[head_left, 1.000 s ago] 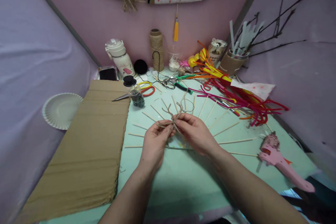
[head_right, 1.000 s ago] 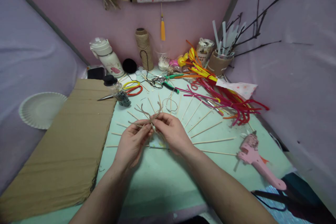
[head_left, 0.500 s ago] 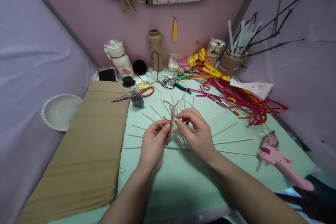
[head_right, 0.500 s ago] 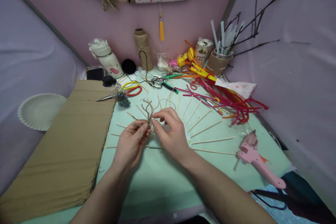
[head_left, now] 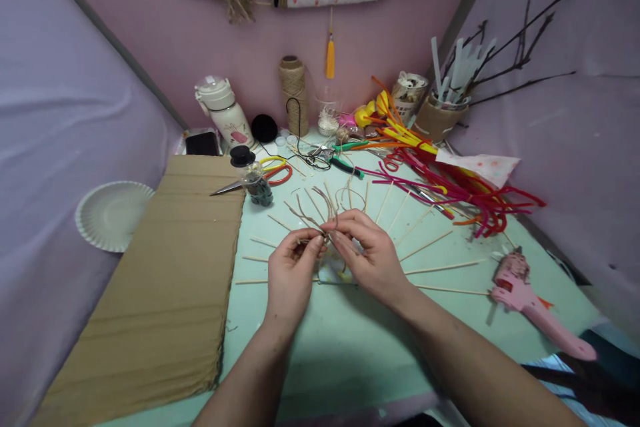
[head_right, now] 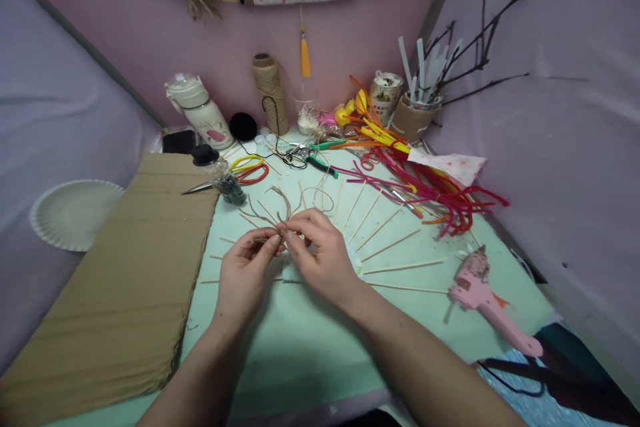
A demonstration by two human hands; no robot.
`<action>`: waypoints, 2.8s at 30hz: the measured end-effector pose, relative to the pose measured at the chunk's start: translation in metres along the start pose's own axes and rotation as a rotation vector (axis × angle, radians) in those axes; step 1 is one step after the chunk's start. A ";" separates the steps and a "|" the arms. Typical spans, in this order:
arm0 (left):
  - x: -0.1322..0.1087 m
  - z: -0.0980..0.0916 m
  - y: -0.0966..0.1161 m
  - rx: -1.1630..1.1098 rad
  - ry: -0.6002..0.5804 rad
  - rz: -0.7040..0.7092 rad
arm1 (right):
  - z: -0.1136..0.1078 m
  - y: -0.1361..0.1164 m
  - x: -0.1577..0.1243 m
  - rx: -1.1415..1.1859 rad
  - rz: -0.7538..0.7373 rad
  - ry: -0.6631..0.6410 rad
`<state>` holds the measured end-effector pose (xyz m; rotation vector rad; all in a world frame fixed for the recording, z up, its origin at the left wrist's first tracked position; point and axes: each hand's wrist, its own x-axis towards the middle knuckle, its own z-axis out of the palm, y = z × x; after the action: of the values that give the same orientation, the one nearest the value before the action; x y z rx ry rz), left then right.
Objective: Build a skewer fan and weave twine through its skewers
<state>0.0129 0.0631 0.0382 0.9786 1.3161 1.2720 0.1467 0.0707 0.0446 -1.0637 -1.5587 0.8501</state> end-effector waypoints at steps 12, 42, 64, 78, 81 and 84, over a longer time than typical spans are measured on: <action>-0.004 0.002 0.001 -0.049 -0.021 0.029 | 0.002 0.002 0.000 0.121 0.089 0.066; -0.008 -0.006 -0.003 0.111 0.285 0.690 | -0.001 0.009 0.001 -0.281 -0.158 0.111; -0.006 0.000 -0.002 0.145 0.046 0.198 | 0.008 0.006 -0.007 0.079 0.077 0.046; 0.001 -0.003 -0.002 -0.016 0.029 0.089 | 0.002 -0.002 -0.004 0.009 0.063 0.045; -0.001 -0.002 -0.002 0.052 0.049 0.166 | 0.002 -0.002 -0.003 -0.002 0.058 0.051; -0.003 0.000 -0.001 0.023 0.081 0.205 | 0.001 -0.003 -0.003 -0.010 0.069 0.062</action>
<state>0.0132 0.0600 0.0371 1.1112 1.3205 1.4677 0.1450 0.0668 0.0458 -1.1466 -1.4834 0.8491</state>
